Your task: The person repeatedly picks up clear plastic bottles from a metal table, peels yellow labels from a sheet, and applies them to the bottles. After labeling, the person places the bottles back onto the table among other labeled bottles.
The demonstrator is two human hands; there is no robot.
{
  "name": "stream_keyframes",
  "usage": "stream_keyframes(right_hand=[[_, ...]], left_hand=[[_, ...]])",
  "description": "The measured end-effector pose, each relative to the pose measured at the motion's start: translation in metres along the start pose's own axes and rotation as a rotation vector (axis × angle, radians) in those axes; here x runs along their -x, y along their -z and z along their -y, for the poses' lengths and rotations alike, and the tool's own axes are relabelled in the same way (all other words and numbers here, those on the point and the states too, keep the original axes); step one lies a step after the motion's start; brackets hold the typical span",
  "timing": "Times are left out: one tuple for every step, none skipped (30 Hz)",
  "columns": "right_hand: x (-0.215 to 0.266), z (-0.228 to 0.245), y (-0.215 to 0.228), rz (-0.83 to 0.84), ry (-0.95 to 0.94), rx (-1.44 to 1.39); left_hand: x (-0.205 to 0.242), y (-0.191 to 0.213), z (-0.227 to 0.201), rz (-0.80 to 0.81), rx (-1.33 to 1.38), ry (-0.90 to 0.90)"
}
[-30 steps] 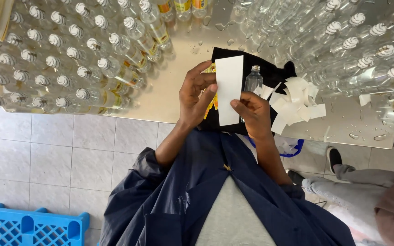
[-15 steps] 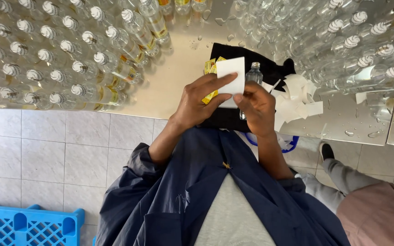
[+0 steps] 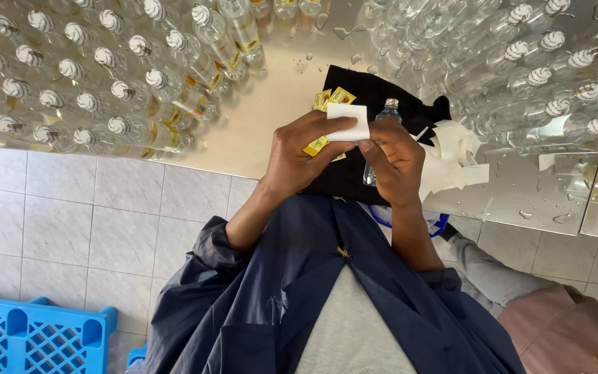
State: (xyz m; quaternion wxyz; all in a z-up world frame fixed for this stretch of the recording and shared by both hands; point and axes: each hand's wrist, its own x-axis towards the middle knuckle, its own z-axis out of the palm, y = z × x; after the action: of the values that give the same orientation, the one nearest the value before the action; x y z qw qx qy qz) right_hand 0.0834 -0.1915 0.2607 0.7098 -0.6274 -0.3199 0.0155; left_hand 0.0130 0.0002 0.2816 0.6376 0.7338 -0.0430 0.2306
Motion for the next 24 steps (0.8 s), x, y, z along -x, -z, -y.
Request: stream_keyframes(right_hand=[[-0.001,0.001,-0.001,0.001,0.001,-0.002],[-0.003,0.002,-0.001,-0.002,-0.001,0.019],[-0.004,0.003,-0.002,-0.005,-0.005,0.04],[-0.005,0.003,-0.003,-0.003,-0.005,0.039],[-0.006,0.003,-0.004,-0.012,-0.002,0.044],[-0.006,0.003,-0.005,-0.022,0.001,0.05],[-0.01,0.008,-0.007,-0.016,0.001,0.046],[-0.013,0.013,-0.01,-0.057,0.055,0.149],[-0.017,0.017,-0.013,-0.095,0.11,0.247],[-0.011,0.016,-0.015,-0.087,0.112,0.239],[-0.007,0.013,-0.018,-0.164,0.093,0.222],[-0.003,0.01,-0.02,-0.24,0.072,0.205],[-0.004,0.012,-0.028,-0.223,0.077,0.186],[-0.004,0.014,-0.036,-0.17,-0.026,0.087],[-0.003,0.017,-0.043,-0.116,-0.134,-0.009],[-0.006,0.019,-0.048,-0.101,-0.135,-0.024],[-0.011,0.02,-0.054,-0.1,-0.14,-0.049],[-0.016,0.022,-0.06,-0.099,-0.145,-0.075],[-0.015,0.015,-0.06,-0.077,-0.138,-0.095],[-0.014,0.008,-0.06,-0.078,-0.164,-0.118],[-0.011,0.001,-0.059,-0.079,-0.195,-0.137],[-0.012,-0.004,-0.058,-0.057,-0.193,-0.154],[-0.012,-0.01,-0.056,-0.022,-0.202,-0.179],[-0.013,-0.016,-0.054,0.013,-0.211,-0.204]], left_hand=[[0.001,-0.002,0.004,-0.001,-0.002,-0.001],[0.003,-0.003,0.009,-0.008,0.033,0.002],[0.005,-0.005,0.013,-0.016,0.069,0.007],[0.004,-0.004,0.011,-0.018,0.068,0.007],[0.003,-0.004,0.009,-0.019,0.068,0.003],[0.003,-0.004,0.008,-0.02,0.069,-0.002],[0.004,-0.004,0.01,-0.026,0.066,-0.001],[0.006,-0.004,0.011,-0.057,0.047,-0.007],[0.007,-0.002,0.013,-0.09,0.023,-0.013],[0.008,-0.005,0.013,-0.1,0.015,-0.013],[0.009,-0.007,0.013,-0.169,-0.077,-0.024],[0.01,-0.008,0.013,-0.239,-0.17,-0.035],[0.01,-0.009,0.009,-0.257,-0.188,-0.037],[0.01,-0.01,0.005,-0.294,-0.225,-0.079],[0.012,-0.012,0.001,-0.326,-0.261,-0.116],[0.014,-0.013,-0.003,-0.34,-0.278,-0.114],[0.014,-0.013,-0.006,-0.352,-0.288,-0.125],[0.014,-0.013,-0.009,-0.365,-0.299,-0.135],[0.019,-0.011,-0.004,-0.385,-0.321,-0.14],[0.024,-0.009,0.001,-0.372,-0.266,-0.105],[0.03,-0.009,0.006,-0.358,-0.208,-0.065],[0.032,-0.003,0.004,-0.378,-0.226,-0.066],[0.035,0.002,0.002,-0.329,-0.134,0.002],[0.037,0.007,0.001,-0.281,-0.041,0.069]])
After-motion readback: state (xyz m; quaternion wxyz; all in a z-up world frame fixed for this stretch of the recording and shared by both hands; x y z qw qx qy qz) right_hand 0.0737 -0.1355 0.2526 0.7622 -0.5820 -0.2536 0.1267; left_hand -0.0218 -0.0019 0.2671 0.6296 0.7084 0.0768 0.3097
